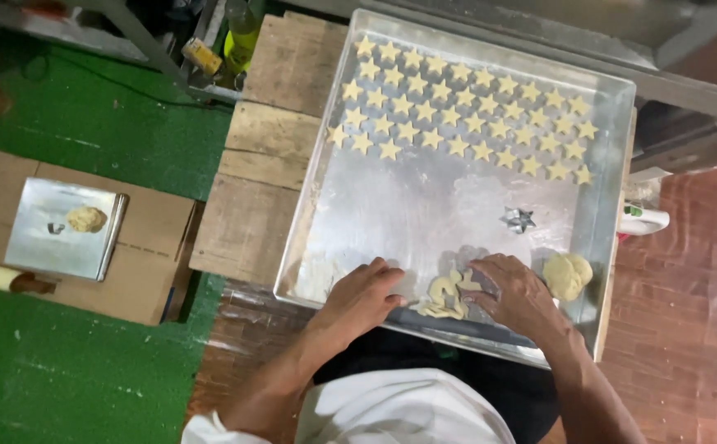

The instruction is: Rolling out dough with a rolling pin and cutting star shapes using a cookie cutter on a metal baking tray.

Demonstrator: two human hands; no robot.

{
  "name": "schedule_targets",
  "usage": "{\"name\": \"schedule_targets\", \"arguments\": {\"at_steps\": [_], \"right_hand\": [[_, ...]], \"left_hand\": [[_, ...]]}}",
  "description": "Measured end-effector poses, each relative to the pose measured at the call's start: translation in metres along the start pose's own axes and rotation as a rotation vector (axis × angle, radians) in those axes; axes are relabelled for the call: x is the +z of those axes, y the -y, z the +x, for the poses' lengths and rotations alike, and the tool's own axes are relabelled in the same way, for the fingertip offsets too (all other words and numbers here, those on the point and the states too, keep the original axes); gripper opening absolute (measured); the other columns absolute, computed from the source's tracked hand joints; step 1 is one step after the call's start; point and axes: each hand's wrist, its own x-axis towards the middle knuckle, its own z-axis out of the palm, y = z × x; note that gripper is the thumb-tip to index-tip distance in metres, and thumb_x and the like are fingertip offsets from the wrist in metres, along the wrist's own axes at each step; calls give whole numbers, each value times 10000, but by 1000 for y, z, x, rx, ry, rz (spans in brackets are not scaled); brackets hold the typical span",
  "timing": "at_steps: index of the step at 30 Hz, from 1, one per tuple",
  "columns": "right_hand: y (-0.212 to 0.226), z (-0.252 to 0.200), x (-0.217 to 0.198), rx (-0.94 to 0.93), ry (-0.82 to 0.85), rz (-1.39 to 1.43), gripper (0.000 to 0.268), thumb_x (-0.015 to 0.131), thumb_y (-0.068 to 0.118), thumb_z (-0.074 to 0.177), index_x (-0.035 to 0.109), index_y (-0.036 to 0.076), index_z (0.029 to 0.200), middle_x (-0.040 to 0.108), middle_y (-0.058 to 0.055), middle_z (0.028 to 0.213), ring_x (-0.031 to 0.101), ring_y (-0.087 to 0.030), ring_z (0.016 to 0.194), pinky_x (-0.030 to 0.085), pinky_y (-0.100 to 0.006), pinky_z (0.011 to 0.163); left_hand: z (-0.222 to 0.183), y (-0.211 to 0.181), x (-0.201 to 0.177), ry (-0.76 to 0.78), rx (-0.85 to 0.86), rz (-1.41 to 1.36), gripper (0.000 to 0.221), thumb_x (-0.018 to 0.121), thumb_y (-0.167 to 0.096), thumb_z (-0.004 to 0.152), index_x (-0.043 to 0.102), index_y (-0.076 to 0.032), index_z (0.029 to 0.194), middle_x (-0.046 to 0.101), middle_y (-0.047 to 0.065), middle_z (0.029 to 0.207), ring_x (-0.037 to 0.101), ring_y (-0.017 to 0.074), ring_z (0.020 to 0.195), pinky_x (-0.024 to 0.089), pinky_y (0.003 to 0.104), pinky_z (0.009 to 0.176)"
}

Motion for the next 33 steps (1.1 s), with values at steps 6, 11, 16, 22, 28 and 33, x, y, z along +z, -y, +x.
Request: {"name": "schedule_targets", "arguments": {"at_steps": [6,11,16,22,28,33], "right_hand": [[-20,-20,24,19,-125,-14,432,822,307,806,716,184,1206,698,-54,1028,714,-304,977,583,-426,854],[-26,-22,35,42,-222,-22,279,776,251,880,742,194,1151,707,-25,972,722,-259,920,585,-392,808],[-29,-23,42,80,-271,-62,180,759,229,902,769,220,1082,721,-46,905,734,-277,877,592,-403,729],[-35,-22,43,64,-293,50,145,766,218,927,757,211,1071,715,-28,869,735,-275,831,594,-384,717],[-29,-21,35,72,-271,125,172,750,173,919,764,177,1091,728,-59,877,732,-307,840,589,-405,718],[-29,-20,32,73,-257,153,182,753,160,912,754,151,1094,730,-82,870,735,-324,834,590,-422,717]], "left_hand": [[15,-26,14,38,8,77,365,703,-208,935,575,-61,1244,582,151,1152,699,356,963,595,422,822],[20,-33,23,-56,71,156,303,700,-99,929,566,-46,1195,586,131,1057,722,343,908,615,396,771],[22,-45,21,-61,112,13,359,685,-231,958,598,-14,1230,623,189,1025,705,398,934,608,447,786],[22,-51,28,-15,70,-13,384,621,-323,1008,624,-27,1252,646,170,1002,716,357,911,599,407,777],[16,-60,14,96,111,-131,481,558,-403,1022,633,-3,1279,656,220,1071,693,402,991,577,447,823],[23,-49,37,83,122,-166,298,581,-296,1017,691,-64,1169,657,174,951,693,387,922,575,441,768]]}}
